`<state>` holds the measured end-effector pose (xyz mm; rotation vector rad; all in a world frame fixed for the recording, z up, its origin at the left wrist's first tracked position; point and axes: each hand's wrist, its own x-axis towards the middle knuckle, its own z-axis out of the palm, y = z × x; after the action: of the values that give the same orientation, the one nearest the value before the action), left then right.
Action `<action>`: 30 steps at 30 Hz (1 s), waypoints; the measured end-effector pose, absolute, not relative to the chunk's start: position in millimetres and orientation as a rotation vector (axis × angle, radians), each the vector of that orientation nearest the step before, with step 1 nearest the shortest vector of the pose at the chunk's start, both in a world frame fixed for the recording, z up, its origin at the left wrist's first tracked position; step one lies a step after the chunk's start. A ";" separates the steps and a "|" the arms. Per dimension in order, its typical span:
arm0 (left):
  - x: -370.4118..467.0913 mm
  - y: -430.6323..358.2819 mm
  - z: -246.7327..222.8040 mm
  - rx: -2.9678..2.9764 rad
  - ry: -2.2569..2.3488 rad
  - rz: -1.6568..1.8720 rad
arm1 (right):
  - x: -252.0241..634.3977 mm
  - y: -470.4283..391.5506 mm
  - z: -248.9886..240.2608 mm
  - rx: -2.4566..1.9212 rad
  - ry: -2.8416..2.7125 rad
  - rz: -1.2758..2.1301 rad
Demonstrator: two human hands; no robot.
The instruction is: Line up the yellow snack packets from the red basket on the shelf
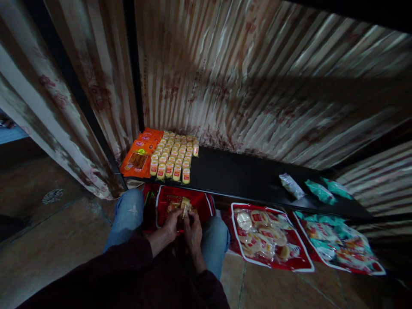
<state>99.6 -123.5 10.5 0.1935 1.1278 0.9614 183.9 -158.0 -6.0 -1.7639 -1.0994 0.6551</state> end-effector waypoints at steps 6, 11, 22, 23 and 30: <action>103.9 -123.4 23.0 0.459 1.212 1.017 | 194.0 -159.4 -1.9 -1.717 -1.095 0.682; 110.3 -120.4 48.6 0.694 1.254 0.990 | 197.9 -153.0 14.7 -1.721 -1.061 0.740; 125.6 -99.8 60.2 1.093 1.312 1.018 | 216.1 -121.0 17.0 -1.807 -1.077 0.642; 126.8 -96.8 60.6 1.123 1.305 1.020 | 217.5 -117.3 18.6 -1.791 -1.090 0.639; 142.6 -64.1 62.6 1.213 1.265 1.039 | 231.2 -80.7 34.6 -1.714 -1.113 0.616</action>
<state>142.6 -64.1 62.6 1.2127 1.2648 1.0388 231.2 -80.7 34.6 -1.7141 -1.1135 0.6159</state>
